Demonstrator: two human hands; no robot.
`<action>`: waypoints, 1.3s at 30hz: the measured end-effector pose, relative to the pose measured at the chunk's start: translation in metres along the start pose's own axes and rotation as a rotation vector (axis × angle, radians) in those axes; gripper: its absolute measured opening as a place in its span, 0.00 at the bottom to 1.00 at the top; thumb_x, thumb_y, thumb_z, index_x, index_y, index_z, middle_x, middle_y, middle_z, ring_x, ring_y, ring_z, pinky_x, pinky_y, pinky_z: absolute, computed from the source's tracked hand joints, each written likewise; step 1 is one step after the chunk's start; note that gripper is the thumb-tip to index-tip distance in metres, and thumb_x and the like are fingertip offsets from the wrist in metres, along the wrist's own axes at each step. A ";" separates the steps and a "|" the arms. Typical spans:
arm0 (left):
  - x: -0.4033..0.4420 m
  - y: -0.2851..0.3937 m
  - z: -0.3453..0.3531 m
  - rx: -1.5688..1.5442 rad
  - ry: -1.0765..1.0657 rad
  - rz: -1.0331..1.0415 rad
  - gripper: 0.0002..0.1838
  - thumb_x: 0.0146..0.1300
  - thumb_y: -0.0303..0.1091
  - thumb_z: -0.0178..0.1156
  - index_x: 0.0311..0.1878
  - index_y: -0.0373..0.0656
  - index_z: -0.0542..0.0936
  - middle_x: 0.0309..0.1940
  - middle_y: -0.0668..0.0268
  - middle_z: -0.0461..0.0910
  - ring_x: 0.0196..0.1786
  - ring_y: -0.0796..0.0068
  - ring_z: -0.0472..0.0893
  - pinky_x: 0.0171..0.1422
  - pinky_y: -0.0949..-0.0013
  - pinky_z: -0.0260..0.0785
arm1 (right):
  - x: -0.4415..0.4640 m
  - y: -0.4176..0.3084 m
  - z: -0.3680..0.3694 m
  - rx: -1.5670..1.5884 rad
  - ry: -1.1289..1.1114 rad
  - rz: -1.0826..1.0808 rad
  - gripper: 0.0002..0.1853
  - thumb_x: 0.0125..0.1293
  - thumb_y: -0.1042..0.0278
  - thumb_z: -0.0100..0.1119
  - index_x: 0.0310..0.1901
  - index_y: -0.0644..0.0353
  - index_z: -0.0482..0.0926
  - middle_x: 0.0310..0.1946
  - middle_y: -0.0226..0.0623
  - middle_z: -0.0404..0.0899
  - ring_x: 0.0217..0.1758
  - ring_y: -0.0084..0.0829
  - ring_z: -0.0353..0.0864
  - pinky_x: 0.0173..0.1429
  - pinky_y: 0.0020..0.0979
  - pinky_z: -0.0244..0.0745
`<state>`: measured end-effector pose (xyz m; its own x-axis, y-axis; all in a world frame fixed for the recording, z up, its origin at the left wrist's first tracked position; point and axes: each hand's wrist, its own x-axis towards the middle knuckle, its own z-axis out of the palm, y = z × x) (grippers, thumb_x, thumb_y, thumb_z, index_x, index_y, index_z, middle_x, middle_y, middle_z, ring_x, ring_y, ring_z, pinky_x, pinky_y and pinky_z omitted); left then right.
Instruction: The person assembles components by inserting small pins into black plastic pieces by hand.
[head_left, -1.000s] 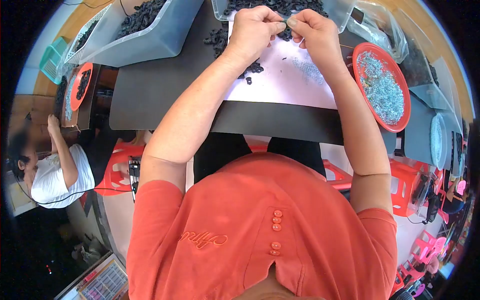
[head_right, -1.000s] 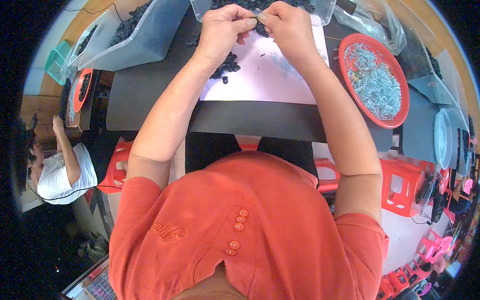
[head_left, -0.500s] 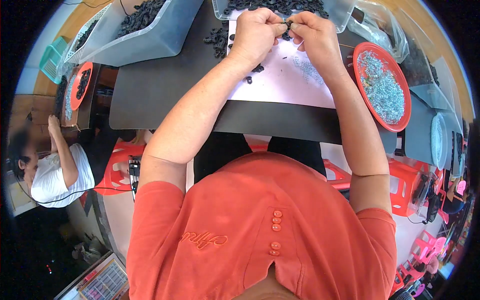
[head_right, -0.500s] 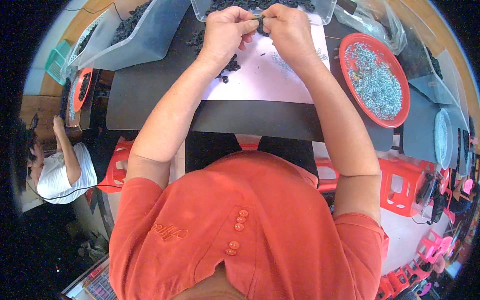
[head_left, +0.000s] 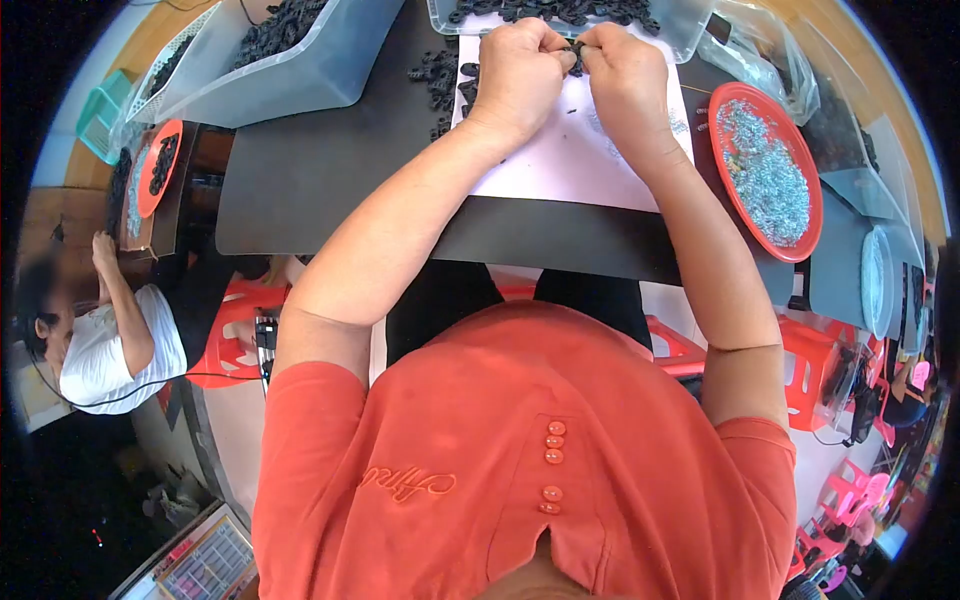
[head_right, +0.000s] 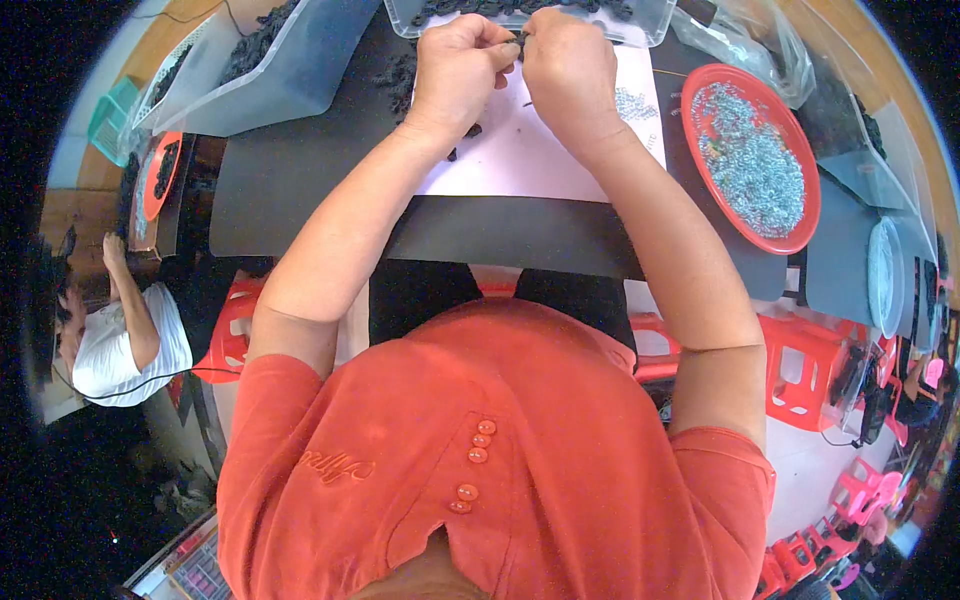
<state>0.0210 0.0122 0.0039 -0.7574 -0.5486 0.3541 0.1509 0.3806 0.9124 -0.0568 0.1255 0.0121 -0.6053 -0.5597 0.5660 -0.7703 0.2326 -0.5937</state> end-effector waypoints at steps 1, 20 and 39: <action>0.000 -0.003 0.001 0.014 0.033 0.030 0.02 0.57 0.23 0.63 0.30 0.34 0.80 0.23 0.66 0.80 0.23 0.80 0.77 0.26 0.75 0.70 | -0.001 0.002 0.006 -0.119 0.054 -0.076 0.07 0.60 0.70 0.55 0.33 0.65 0.78 0.25 0.43 0.80 0.29 0.41 0.80 0.33 0.39 0.74; 0.003 0.008 -0.009 -0.413 -0.035 -0.238 0.05 0.61 0.27 0.64 0.35 0.34 0.82 0.27 0.63 0.82 0.23 0.75 0.78 0.27 0.75 0.72 | 0.003 0.001 -0.001 0.208 -0.032 -0.052 0.14 0.58 0.70 0.61 0.46 0.65 0.80 0.29 0.42 0.82 0.32 0.40 0.82 0.37 0.37 0.76; 0.000 0.014 -0.009 -0.497 -0.091 -0.167 0.08 0.60 0.29 0.64 0.33 0.32 0.82 0.25 0.60 0.83 0.24 0.75 0.80 0.27 0.74 0.74 | 0.001 -0.002 0.004 -0.368 0.218 -0.396 0.13 0.54 0.65 0.65 0.39 0.62 0.79 0.34 0.42 0.79 0.37 0.44 0.79 0.37 0.42 0.75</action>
<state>0.0288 0.0106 0.0185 -0.8458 -0.4959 0.1969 0.2896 -0.1166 0.9500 -0.0548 0.1216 0.0118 -0.2539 -0.4933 0.8320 -0.9418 0.3219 -0.0966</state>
